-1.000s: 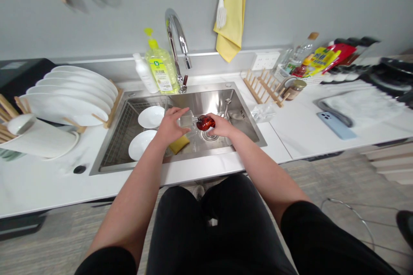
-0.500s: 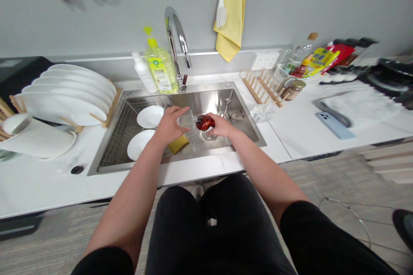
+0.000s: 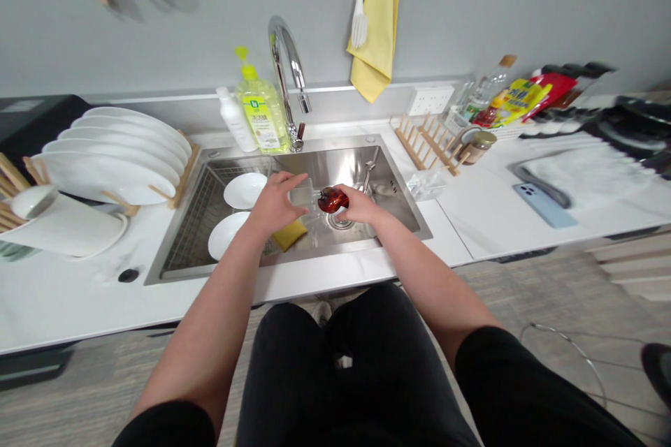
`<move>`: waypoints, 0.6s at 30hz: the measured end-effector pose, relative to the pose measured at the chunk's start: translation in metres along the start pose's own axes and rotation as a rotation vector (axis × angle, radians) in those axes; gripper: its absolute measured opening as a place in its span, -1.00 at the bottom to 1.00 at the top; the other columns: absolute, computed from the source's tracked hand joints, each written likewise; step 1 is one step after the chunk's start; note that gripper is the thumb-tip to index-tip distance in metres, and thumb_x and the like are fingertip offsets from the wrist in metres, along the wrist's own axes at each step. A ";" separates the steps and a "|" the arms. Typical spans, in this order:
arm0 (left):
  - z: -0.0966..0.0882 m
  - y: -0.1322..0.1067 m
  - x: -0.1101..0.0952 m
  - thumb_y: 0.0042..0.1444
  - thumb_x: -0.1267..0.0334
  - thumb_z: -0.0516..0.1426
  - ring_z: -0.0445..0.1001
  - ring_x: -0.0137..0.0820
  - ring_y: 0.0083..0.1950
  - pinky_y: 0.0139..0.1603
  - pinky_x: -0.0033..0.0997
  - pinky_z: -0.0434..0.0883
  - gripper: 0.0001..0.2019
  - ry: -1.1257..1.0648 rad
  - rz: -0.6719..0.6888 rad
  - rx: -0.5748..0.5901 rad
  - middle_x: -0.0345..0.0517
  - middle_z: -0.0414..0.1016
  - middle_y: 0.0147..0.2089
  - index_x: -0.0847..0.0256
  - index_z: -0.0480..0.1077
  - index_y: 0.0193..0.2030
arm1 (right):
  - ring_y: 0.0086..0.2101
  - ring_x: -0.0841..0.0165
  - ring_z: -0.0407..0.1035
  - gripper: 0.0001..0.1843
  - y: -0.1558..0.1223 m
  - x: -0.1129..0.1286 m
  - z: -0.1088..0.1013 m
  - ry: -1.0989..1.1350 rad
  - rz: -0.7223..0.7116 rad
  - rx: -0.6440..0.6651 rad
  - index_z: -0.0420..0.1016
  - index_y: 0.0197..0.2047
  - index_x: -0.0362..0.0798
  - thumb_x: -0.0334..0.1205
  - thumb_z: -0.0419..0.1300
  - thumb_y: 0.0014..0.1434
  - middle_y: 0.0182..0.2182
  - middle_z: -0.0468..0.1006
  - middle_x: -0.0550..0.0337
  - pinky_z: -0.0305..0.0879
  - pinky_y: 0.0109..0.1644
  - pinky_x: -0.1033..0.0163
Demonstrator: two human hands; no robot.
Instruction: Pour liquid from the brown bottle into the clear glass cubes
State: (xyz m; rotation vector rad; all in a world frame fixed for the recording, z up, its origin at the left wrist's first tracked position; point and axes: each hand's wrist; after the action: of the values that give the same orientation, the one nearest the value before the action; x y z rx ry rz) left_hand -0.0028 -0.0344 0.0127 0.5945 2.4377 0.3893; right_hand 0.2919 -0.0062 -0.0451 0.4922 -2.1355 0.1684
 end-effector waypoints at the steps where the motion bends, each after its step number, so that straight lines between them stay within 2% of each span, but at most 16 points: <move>1: -0.001 0.000 -0.001 0.00 0.12 0.51 0.56 0.07 0.28 0.46 0.18 0.51 -0.17 0.007 -0.001 0.005 0.07 0.58 0.26 0.06 0.59 0.48 | 0.03 0.10 0.68 -0.10 0.000 0.000 0.000 -0.001 -0.003 -0.001 0.59 0.34 0.09 -0.40 0.60 -0.11 0.08 0.78 0.21 0.55 0.23 0.04; 18: -0.014 0.005 -0.017 0.02 0.13 0.48 0.55 0.07 0.31 0.51 0.14 0.47 -0.15 0.070 -0.027 0.077 0.08 0.58 0.28 0.11 0.56 0.52 | 0.01 0.10 0.66 -0.11 0.002 -0.003 0.002 0.075 -0.017 -0.004 0.62 0.31 0.04 -0.41 0.62 -0.14 0.06 0.78 0.18 0.53 0.21 0.04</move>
State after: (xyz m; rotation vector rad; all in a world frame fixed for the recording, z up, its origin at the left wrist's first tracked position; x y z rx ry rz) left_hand 0.0024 -0.0400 0.0338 0.5886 2.5343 0.3105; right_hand 0.2914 -0.0041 -0.0482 0.4933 -2.0574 0.1703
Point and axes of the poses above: each hand's wrist, its own y-axis towards the middle knuckle, its own z-axis out of the palm, x = y × z
